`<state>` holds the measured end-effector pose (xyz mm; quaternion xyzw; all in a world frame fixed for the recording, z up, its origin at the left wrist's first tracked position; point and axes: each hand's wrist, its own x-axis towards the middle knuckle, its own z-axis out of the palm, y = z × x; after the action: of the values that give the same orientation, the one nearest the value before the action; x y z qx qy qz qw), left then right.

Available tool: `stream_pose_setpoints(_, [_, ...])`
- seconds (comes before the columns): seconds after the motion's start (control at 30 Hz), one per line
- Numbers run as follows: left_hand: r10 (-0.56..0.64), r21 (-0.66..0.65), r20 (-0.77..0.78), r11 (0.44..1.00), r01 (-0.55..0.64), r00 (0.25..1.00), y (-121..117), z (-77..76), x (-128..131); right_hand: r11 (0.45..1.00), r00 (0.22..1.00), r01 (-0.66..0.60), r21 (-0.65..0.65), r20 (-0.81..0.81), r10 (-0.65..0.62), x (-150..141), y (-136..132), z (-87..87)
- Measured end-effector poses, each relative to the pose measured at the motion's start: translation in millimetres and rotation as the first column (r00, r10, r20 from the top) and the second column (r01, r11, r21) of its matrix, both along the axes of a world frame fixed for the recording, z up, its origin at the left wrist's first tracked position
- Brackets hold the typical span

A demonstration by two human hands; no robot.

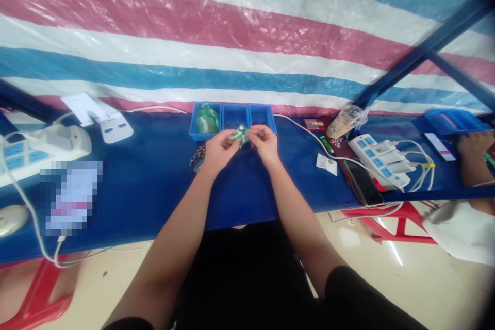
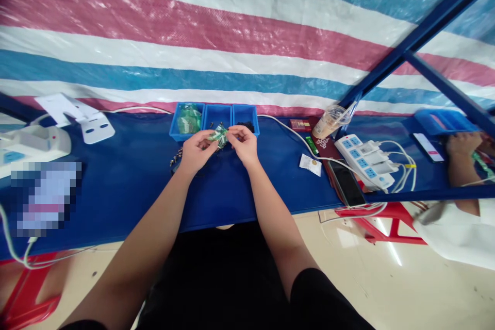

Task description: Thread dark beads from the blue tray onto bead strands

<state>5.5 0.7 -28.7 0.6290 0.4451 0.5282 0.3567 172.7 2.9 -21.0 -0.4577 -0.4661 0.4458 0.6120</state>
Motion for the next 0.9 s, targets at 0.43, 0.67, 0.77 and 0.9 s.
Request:
stream_pose_setpoints(0.43, [0.138, -0.06, 0.089, 0.989, -0.133, 0.986, 9, -3.2, -3, 0.998, 0.999, -0.032, -0.049, 0.031, 0.034, -1, -1, 4.1])
stream_pose_setpoints(0.67, [0.149, -0.053, 0.083, 0.988, -0.144, 0.985, 7, -1.2, -2, 0.994, 0.997, -0.066, -0.081, 0.032, 0.069, -1, -1, 0.7])
stream_pose_setpoints(0.77, [0.092, -0.046, 0.138, 0.995, -0.087, 0.986, 4, 4.0, -2, 0.992, 0.993, -0.115, -0.047, -0.019, 0.114, -1, -2, 2.1])
stream_pose_setpoints(0.9, [0.054, 0.0, 0.14, 0.999, -0.054, 0.989, -1, 10.5, -3, 0.997, 0.997, -0.074, -0.007, -0.025, 0.074, -2, -3, 3.9])
